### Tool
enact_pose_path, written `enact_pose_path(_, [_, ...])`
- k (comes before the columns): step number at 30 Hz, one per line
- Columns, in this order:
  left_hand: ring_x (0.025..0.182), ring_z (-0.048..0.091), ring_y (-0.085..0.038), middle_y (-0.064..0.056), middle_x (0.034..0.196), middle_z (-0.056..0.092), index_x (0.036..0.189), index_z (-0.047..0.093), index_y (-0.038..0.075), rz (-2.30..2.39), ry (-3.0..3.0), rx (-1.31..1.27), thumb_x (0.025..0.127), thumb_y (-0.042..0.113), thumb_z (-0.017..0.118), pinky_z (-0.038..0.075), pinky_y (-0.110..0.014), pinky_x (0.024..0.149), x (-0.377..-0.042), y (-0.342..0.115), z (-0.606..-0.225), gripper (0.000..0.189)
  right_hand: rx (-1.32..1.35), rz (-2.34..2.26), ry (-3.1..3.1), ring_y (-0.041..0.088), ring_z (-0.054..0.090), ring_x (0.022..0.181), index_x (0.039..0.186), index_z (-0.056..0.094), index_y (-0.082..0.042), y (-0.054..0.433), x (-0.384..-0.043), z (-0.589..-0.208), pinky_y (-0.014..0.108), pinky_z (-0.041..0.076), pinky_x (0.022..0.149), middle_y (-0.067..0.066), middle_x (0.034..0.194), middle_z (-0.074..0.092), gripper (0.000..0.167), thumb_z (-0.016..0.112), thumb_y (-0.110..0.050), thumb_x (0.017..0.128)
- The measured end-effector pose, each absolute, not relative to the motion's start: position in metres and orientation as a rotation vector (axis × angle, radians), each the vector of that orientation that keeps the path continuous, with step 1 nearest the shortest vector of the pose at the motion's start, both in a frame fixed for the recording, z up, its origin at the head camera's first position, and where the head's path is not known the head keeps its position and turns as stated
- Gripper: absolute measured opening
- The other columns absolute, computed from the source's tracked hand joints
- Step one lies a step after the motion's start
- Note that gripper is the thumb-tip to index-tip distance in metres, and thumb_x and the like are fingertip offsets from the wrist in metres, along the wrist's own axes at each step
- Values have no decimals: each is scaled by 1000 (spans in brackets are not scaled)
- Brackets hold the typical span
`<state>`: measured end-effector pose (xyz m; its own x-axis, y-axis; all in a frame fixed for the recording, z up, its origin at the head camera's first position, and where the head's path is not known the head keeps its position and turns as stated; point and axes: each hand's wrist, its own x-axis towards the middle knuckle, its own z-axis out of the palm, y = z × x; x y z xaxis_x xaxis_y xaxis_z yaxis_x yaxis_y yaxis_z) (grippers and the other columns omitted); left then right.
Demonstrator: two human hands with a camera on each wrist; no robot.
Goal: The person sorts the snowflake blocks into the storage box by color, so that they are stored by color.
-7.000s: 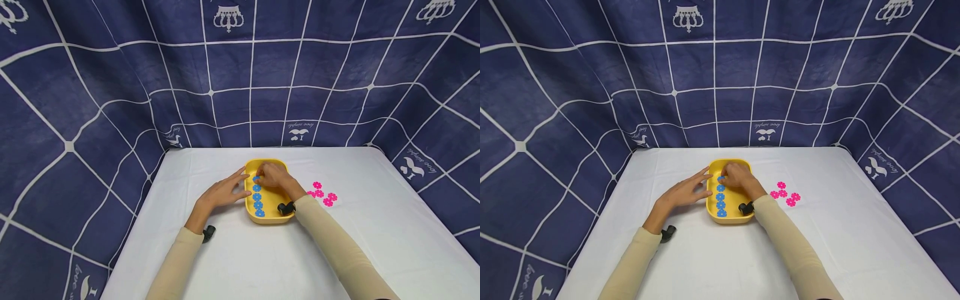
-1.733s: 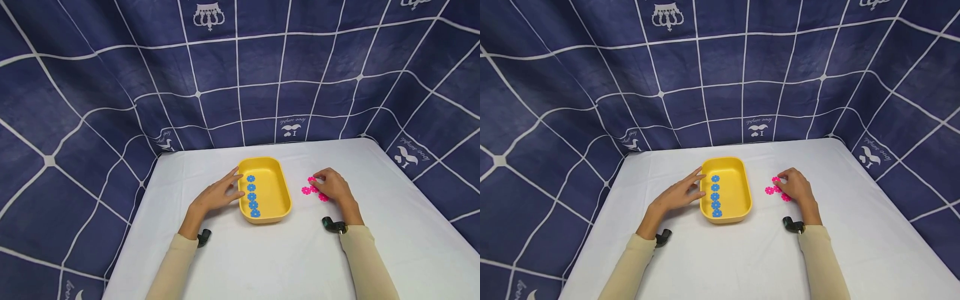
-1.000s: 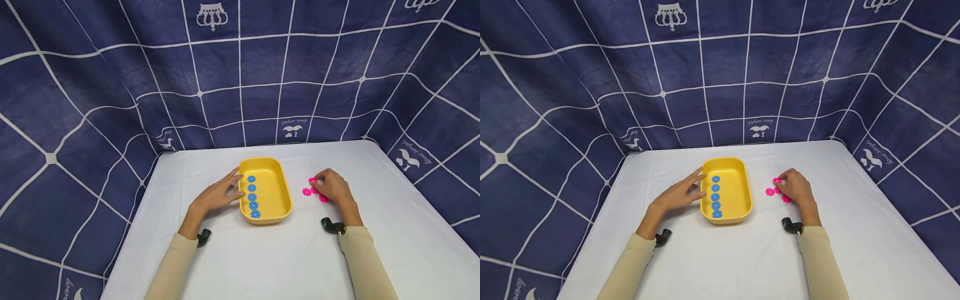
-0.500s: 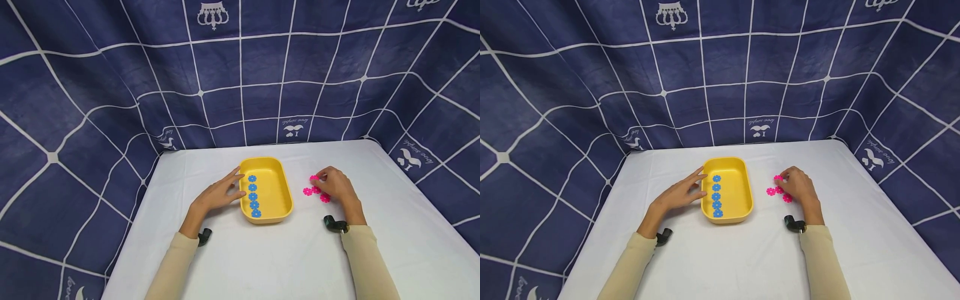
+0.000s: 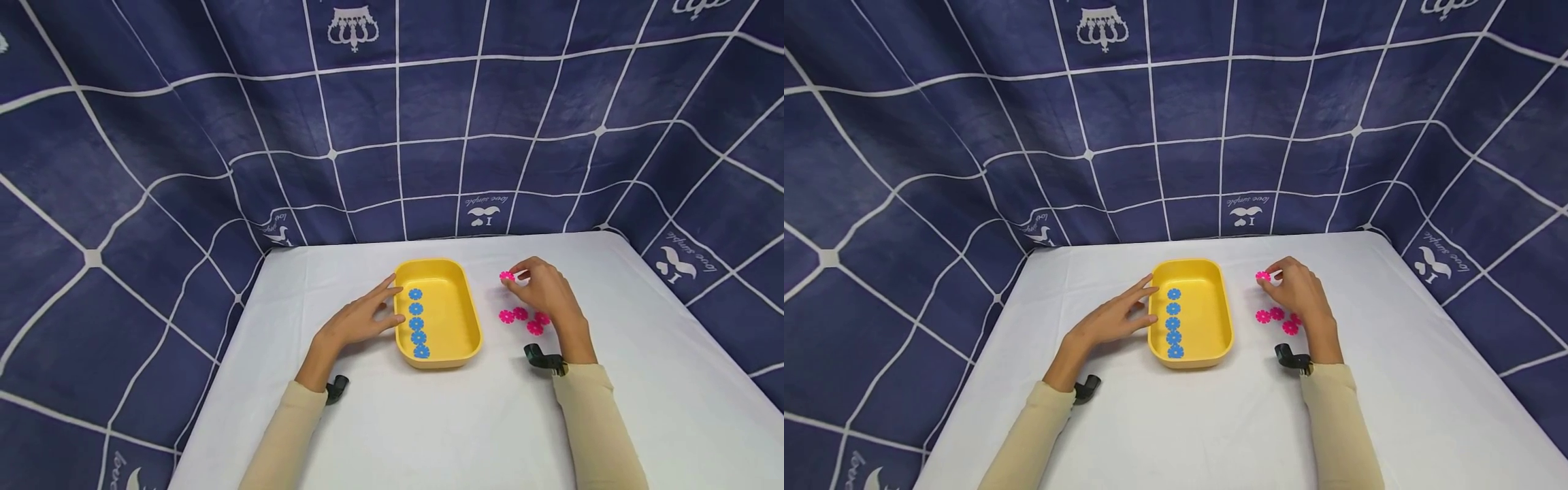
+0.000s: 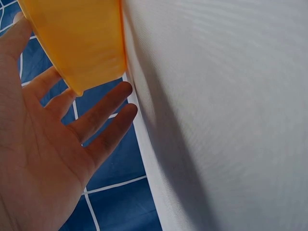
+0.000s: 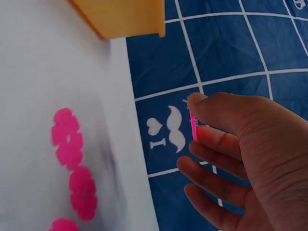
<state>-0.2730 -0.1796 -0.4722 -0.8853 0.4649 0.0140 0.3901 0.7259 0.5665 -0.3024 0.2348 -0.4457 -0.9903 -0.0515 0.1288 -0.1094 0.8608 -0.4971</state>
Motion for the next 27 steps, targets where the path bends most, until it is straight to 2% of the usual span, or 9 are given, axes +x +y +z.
enact_pose_path(7, [135, 64, -18, 21, 179, 15, 165, 45, 30, 888, 2784, 701, 101, 58, 69, 48, -55, 116, -273, -177, -473, 74, 163, 779, -2875, 41, 68, 112, 125, 75, -2, 227, -307, -435, 61, 58, 95, 22, 125, 70, 45, 82, -35, 95])
enact_pose_path(13, [134, 64, -14, 23, 178, 16, 164, 46, 35, 858, 2810, 690, 100, 61, 69, 49, -53, 114, -272, -178, -473, 72, 193, 806, -2838, 41, 68, 112, 123, 76, -2, 220, -309, -428, 60, 58, 95, 21, 127, 70, 42, 82, -34, 96])
enact_pose_path(22, [135, 64, -17, 21, 178, 16, 165, 46, 31, 873, 2805, 695, 101, 59, 70, 48, -55, 115, -273, -178, -473, 74, 209, 801, -2833, 41, 68, 112, 123, 75, -1, 215, -308, -421, 60, 58, 95, 21, 128, 70, 40, 82, -30, 95])
enact_pose_path(27, [135, 63, -18, 21, 178, 16, 164, 46, 32, 867, 2813, 684, 100, 60, 70, 48, -54, 116, -273, -179, -474, 74, 225, 802, -2836, 41, 69, 113, 123, 75, -1, 211, -309, -423, 61, 59, 94, 21, 127, 70, 41, 83, -31, 95])
